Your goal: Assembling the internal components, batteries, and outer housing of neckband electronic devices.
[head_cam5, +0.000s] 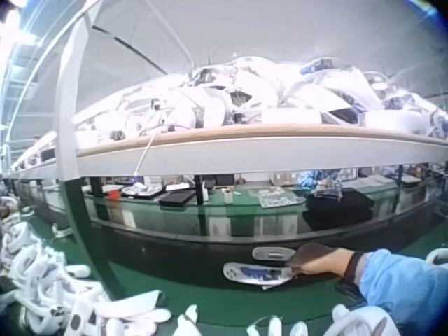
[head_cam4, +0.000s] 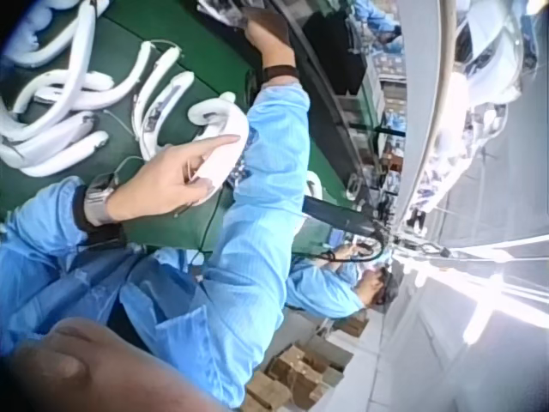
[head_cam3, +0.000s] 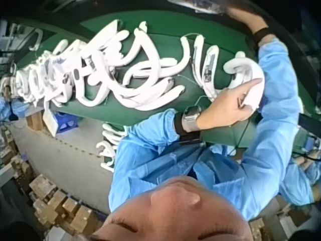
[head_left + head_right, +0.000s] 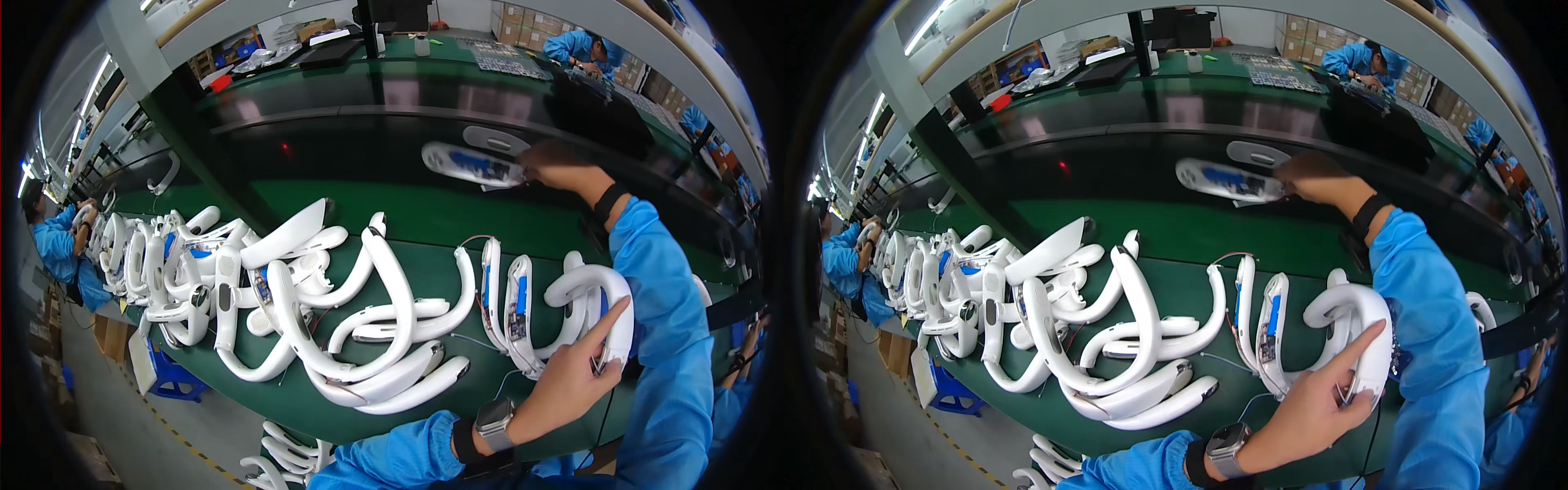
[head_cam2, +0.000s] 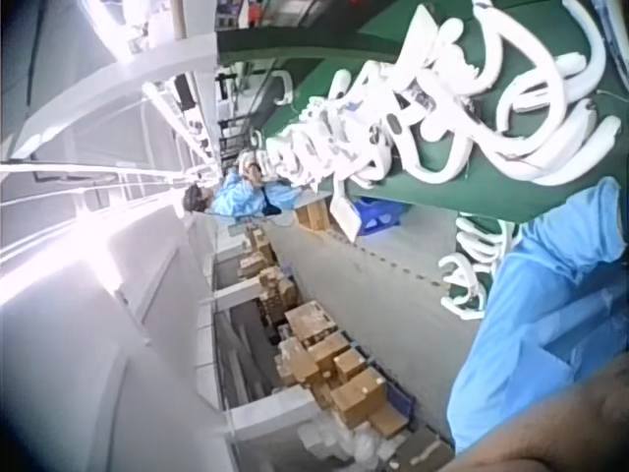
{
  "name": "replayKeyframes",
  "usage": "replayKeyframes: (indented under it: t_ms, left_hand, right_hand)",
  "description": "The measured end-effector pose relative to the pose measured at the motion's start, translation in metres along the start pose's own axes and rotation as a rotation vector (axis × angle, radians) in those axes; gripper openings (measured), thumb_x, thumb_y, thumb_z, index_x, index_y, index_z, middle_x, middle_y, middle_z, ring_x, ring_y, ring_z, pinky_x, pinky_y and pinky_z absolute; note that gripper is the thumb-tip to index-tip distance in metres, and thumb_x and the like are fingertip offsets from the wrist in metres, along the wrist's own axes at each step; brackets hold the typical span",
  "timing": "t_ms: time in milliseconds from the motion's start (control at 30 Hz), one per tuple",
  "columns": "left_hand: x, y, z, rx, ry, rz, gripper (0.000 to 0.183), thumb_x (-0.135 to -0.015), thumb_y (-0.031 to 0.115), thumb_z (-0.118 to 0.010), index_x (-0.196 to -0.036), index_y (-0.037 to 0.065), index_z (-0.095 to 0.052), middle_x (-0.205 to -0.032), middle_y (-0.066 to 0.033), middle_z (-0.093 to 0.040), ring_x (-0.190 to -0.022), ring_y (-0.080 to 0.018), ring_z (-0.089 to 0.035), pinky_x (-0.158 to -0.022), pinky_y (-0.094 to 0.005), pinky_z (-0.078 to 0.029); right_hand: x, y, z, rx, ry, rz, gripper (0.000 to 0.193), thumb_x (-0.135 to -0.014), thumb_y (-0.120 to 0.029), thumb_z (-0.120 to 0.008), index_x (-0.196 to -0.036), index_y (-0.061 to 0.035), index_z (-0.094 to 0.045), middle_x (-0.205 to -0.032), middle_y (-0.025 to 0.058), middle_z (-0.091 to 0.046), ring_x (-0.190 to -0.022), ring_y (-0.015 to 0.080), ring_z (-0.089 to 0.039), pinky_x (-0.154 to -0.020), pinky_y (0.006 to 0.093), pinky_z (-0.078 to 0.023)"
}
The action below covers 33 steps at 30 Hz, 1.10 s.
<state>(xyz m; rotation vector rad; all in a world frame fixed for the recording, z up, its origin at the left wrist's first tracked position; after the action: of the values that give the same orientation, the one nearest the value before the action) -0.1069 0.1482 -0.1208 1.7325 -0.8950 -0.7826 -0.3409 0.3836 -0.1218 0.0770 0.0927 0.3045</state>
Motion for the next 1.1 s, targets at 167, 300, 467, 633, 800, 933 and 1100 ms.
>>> replayKeyframes:
  t_ms: [167, 300, 467, 633, 800, 933, 1100]
  left_hand:
    - [-0.002, -0.004, -0.004, -0.012, 0.010, -0.054, 0.078, -0.087, 0.004, -0.059, -0.158, 0.016, -0.028, -0.065, -0.0050, -0.061, -0.053, -0.0074, -0.049, -0.055, -0.0256, -0.042]
    - [-0.001, -0.008, -0.002, -0.034, 0.048, -0.128, 0.076, -0.086, 0.005, -0.059, -0.156, 0.011, -0.031, -0.063, -0.0048, -0.059, -0.052, -0.0074, -0.048, -0.053, -0.0253, -0.040]
    - [-0.004, -0.016, -0.005, -0.159, 0.223, -0.278, 0.054, -0.083, 0.013, -0.063, -0.135, 0.004, -0.053, -0.065, -0.0185, -0.058, -0.060, -0.0355, -0.061, -0.062, -0.0415, -0.049]
    - [-0.011, -0.064, -0.013, -0.680, 0.373, -0.767, 0.047, -0.082, 0.025, -0.067, -0.126, 0.008, -0.063, -0.133, -0.0197, -0.057, -0.131, -0.0416, -0.046, -0.104, -0.0576, -0.036]
    - [0.011, -0.038, 0.001, 0.619, -0.026, -0.164, 0.064, -0.095, 0.014, -0.061, -0.151, 0.003, -0.033, -0.152, -0.0172, -0.040, -0.141, -0.0240, -0.039, -0.115, -0.0389, -0.033]
    - [0.028, -0.018, 0.024, 0.398, 0.143, -0.254, 0.058, -0.095, 0.012, -0.061, -0.147, 0.003, -0.038, -0.143, -0.0162, -0.047, -0.132, -0.0224, -0.045, -0.108, -0.0373, -0.038]
    - [0.037, -0.003, 0.023, 0.160, 0.176, -0.262, 0.051, -0.095, 0.010, -0.060, -0.142, 0.002, -0.044, -0.132, -0.0149, -0.055, -0.120, -0.0205, -0.053, -0.099, -0.0352, -0.044]
  right_hand:
    - [0.003, -0.072, 0.087, -0.087, -0.153, 0.003, 0.028, -0.084, -0.023, -0.073, -0.103, -0.0041, -0.068, -0.095, 0.0206, -0.069, -0.095, 0.0383, -0.066, -0.084, 0.0471, -0.051]
    - [0.007, -0.155, 0.141, 0.016, -0.212, 0.132, 0.030, -0.082, -0.026, -0.074, -0.101, -0.0035, -0.069, -0.092, 0.0197, -0.070, -0.089, 0.0384, -0.067, -0.081, 0.0471, -0.051]
    - [0.022, -0.243, 0.156, -0.125, -0.130, 0.416, 0.028, -0.077, -0.026, -0.074, -0.091, -0.0022, -0.070, -0.077, 0.0186, -0.069, -0.075, 0.0391, -0.068, -0.071, 0.0451, -0.055]
    - [0.011, -0.316, 0.132, -0.106, -0.063, 0.435, 0.038, -0.073, -0.023, -0.076, -0.104, -0.0036, -0.066, -0.072, 0.0148, -0.069, -0.068, 0.0352, -0.068, -0.064, 0.0440, -0.055]
    - [0.013, -0.367, 0.095, -0.049, -0.084, 0.392, 0.079, -0.073, -0.021, -0.075, -0.144, -0.0041, -0.046, -0.067, 0.0125, -0.068, -0.059, 0.0295, -0.068, -0.055, 0.0427, -0.053]
    - [0.019, -0.381, 0.063, -0.079, -0.058, 0.407, 0.080, -0.074, -0.018, -0.071, -0.148, -0.0046, -0.042, -0.064, 0.0099, -0.067, -0.056, 0.0274, -0.067, -0.051, 0.0405, -0.053]
    - [0.037, -0.356, 0.074, -0.091, -0.047, 0.346, 0.063, -0.080, -0.024, -0.069, -0.138, -0.0071, -0.053, -0.071, 0.0102, -0.070, -0.062, 0.0293, -0.070, -0.059, 0.0433, -0.056]
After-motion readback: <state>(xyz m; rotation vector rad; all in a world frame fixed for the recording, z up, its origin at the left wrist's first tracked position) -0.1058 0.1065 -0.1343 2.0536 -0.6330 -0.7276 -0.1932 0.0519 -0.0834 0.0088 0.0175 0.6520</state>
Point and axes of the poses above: each hand's wrist, its own x-axis away from the middle knuckle, its own z-axis out of the back of the hand, y = z × x, the point moved 3 cm from there along -x, towards the middle knuckle
